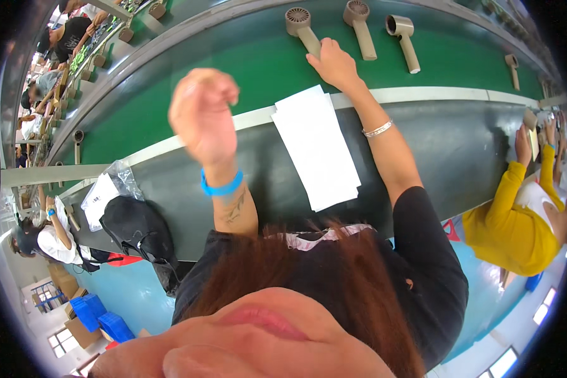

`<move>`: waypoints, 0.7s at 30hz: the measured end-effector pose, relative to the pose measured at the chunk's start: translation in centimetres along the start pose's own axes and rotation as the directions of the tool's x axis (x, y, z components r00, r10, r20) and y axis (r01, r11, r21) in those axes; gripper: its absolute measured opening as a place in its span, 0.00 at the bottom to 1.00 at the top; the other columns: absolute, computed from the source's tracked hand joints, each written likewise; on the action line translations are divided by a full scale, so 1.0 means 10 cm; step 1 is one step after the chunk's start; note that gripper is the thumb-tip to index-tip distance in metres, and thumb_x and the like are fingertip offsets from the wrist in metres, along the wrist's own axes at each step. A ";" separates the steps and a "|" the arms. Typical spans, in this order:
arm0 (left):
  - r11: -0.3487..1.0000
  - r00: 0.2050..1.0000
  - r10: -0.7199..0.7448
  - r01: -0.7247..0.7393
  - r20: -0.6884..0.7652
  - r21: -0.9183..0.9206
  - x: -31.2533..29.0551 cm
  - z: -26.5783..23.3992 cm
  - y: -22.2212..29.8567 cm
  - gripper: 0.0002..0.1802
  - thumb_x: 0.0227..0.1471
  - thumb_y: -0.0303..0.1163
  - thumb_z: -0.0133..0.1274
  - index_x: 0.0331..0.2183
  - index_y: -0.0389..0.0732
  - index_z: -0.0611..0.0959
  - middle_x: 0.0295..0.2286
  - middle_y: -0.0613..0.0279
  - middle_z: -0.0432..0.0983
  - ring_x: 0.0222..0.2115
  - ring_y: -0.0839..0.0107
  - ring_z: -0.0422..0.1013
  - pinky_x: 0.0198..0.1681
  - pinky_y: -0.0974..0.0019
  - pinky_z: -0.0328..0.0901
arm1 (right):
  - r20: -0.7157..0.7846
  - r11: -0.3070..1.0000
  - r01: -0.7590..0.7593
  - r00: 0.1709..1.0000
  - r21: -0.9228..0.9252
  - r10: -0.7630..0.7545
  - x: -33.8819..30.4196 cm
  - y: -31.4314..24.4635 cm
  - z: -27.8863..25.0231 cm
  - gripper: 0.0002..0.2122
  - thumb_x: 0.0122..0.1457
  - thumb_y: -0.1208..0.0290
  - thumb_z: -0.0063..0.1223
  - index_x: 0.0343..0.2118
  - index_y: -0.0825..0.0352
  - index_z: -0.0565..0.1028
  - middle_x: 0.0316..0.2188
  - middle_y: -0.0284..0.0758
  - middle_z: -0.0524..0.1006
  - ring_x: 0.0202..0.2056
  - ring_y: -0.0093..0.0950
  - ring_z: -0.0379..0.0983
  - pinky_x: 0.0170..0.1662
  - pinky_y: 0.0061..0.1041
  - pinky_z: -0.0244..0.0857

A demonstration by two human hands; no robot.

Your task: Assembling components of small portable fans by inserting filter pads into the housing.

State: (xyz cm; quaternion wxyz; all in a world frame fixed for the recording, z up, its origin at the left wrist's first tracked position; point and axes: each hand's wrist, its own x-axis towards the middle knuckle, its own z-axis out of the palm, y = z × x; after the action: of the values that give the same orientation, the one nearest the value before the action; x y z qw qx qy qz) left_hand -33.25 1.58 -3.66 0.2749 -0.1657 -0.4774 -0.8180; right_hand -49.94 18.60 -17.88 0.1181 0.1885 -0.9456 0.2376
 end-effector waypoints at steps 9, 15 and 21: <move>0.903 0.918 -0.391 0.396 -0.067 0.167 -0.06 0.03 -0.67 0.23 0.58 0.30 0.45 0.54 0.34 0.64 0.49 0.56 0.67 0.49 0.69 0.64 0.50 0.67 0.60 | 0.082 0.641 -0.074 0.996 0.764 0.017 -0.45 -0.90 -0.98 0.19 0.57 0.70 0.53 0.48 0.69 0.60 0.32 0.33 0.72 0.33 0.19 0.68 0.33 0.18 0.62; 0.914 0.913 -0.404 0.402 0.054 0.048 -0.09 0.26 -0.49 0.22 0.59 0.29 0.43 0.54 0.34 0.64 0.44 0.62 0.69 0.46 0.75 0.64 0.50 0.70 0.58 | -0.029 0.628 0.096 0.993 0.772 -0.115 -0.59 -1.03 -1.13 0.22 0.55 0.73 0.55 0.48 0.70 0.57 0.41 0.45 0.72 0.39 0.33 0.73 0.41 0.28 0.67; 0.894 0.893 -0.448 0.446 -0.050 -0.039 -0.12 0.35 -0.42 0.20 0.58 0.29 0.46 0.51 0.34 0.68 0.42 0.63 0.71 0.43 0.78 0.65 0.48 0.73 0.59 | -0.011 0.643 0.080 0.994 0.762 -0.111 -0.72 -1.07 -1.17 0.22 0.55 0.78 0.52 0.51 0.68 0.56 0.40 0.37 0.70 0.40 0.25 0.69 0.42 0.23 0.65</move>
State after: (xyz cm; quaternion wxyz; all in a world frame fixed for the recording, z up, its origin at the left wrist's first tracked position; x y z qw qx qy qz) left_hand -34.77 6.67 -5.47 0.0910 -0.0315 -0.4838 -0.8698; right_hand -37.46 17.84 -5.73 0.0232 0.2744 -0.7495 0.6020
